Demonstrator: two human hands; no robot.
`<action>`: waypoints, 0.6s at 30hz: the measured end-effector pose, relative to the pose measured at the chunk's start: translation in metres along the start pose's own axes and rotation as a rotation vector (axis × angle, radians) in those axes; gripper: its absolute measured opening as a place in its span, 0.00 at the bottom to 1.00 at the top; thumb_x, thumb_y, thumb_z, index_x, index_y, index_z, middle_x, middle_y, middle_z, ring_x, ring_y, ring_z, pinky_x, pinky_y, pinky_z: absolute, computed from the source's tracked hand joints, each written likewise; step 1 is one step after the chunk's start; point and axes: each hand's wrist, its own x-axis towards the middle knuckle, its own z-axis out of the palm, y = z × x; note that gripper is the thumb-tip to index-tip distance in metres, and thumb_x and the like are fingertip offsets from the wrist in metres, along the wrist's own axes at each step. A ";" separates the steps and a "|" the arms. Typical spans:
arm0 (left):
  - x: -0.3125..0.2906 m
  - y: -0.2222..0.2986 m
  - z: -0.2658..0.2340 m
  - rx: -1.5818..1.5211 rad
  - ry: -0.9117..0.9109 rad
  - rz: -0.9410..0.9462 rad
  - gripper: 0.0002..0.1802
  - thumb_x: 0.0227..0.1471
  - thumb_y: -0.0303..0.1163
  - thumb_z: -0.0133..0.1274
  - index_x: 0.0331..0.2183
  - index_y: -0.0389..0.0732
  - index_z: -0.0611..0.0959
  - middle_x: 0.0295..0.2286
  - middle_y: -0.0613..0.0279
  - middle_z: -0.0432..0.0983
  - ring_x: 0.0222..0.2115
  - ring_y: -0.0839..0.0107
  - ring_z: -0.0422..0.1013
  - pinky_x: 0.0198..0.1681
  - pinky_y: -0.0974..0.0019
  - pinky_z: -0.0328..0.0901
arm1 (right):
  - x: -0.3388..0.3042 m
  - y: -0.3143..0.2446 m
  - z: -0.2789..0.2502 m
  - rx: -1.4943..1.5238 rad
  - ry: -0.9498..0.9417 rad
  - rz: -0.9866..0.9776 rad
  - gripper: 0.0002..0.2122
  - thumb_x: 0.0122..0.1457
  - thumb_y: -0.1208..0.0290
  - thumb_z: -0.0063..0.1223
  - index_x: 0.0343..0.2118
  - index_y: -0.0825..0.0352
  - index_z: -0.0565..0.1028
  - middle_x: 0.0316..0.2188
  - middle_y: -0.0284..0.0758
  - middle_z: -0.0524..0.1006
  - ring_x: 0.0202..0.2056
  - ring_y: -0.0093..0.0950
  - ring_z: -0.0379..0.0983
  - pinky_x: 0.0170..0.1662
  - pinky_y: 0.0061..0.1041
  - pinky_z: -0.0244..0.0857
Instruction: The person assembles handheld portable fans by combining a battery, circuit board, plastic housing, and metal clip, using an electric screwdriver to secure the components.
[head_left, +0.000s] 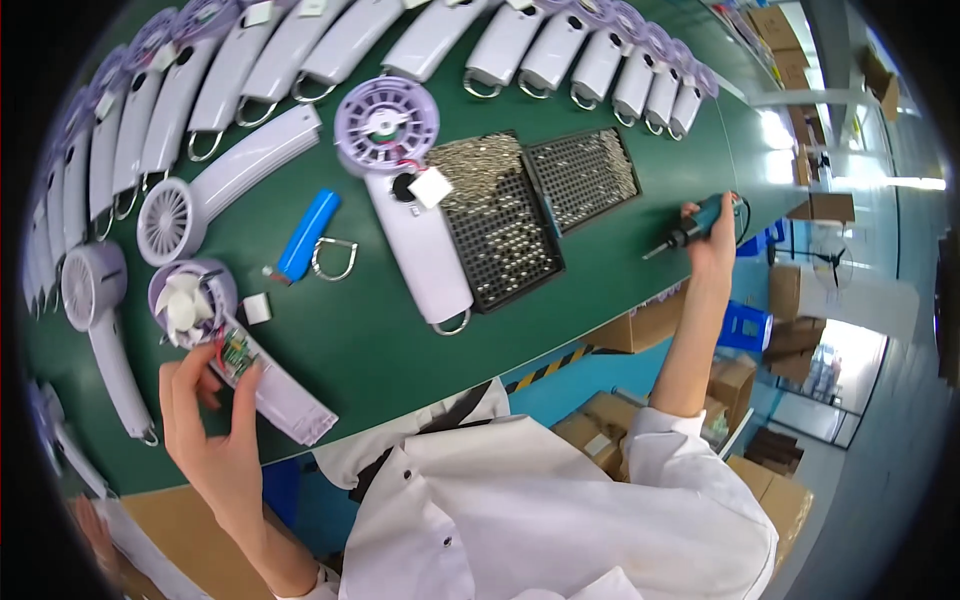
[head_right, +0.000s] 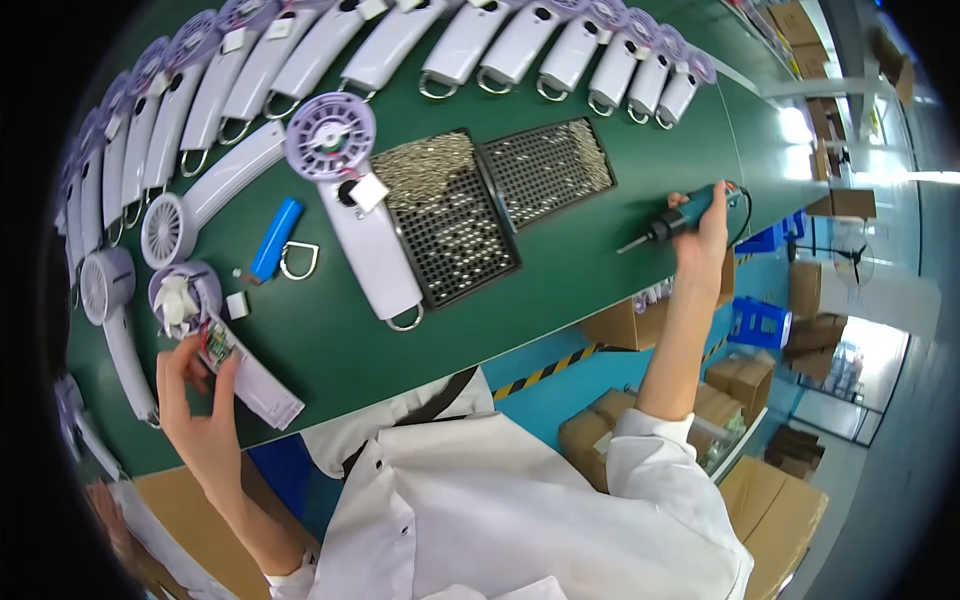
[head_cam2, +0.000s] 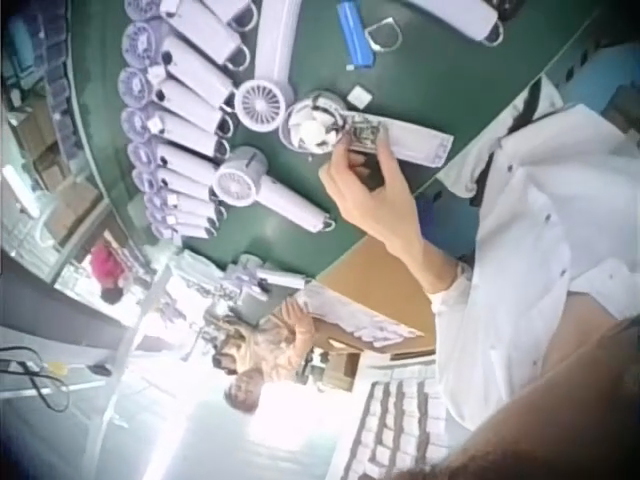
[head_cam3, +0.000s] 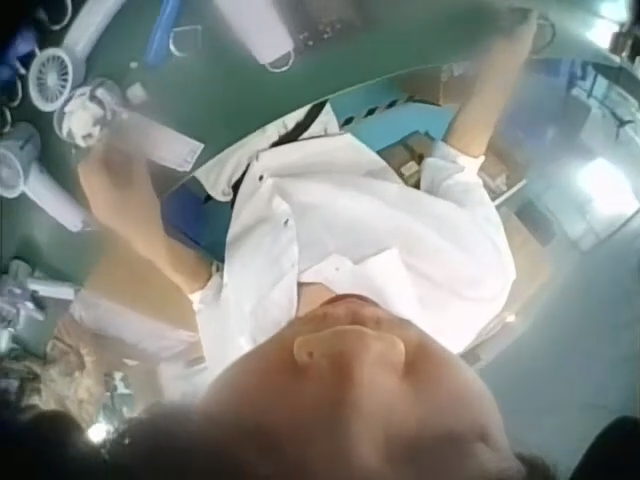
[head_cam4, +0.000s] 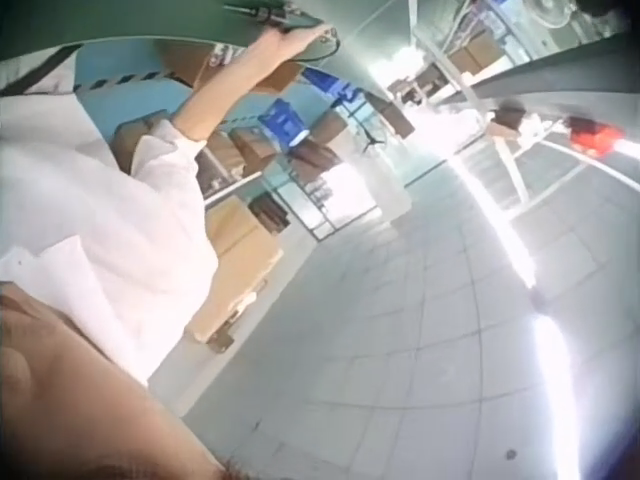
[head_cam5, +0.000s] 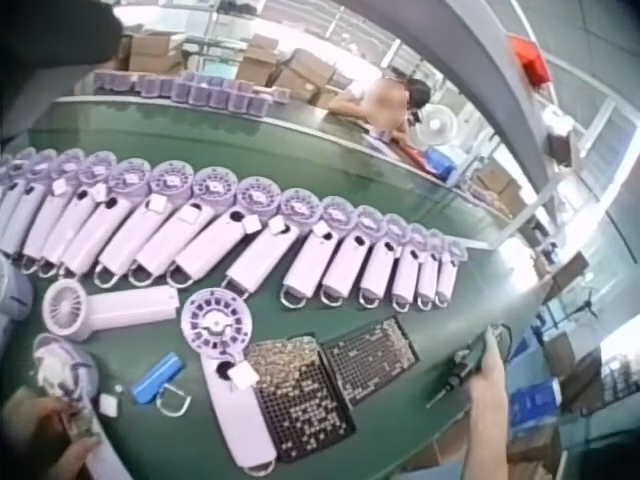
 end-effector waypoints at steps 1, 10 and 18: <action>0.002 -0.002 0.002 -0.012 -0.011 0.020 0.18 0.42 0.19 0.65 0.38 0.35 0.79 0.27 0.64 0.64 0.26 0.73 0.60 0.29 0.71 0.57 | 0.003 0.000 -0.002 -0.050 -0.011 -0.082 0.19 0.64 0.56 0.55 0.43 0.70 0.67 0.31 0.38 0.68 0.28 0.32 0.67 0.35 0.38 0.73; 0.003 0.012 -0.012 -0.058 -0.043 -0.021 0.20 0.40 0.17 0.66 0.39 0.33 0.80 0.26 0.61 0.67 0.27 0.70 0.63 0.31 0.70 0.61 | 0.058 -0.009 -0.006 -0.563 -0.009 -0.044 0.16 0.61 0.47 0.56 0.39 0.55 0.75 0.33 0.29 0.79 0.33 0.26 0.77 0.33 0.29 0.71; 0.006 -0.002 -0.007 -0.264 -0.074 -0.040 0.21 0.39 0.22 0.69 0.39 0.36 0.82 0.27 0.63 0.71 0.27 0.72 0.66 0.30 0.70 0.64 | 0.116 -0.055 -0.032 -0.924 -0.093 0.051 0.24 0.54 0.37 0.58 0.32 0.57 0.75 0.23 0.25 0.75 0.25 0.20 0.74 0.28 0.21 0.66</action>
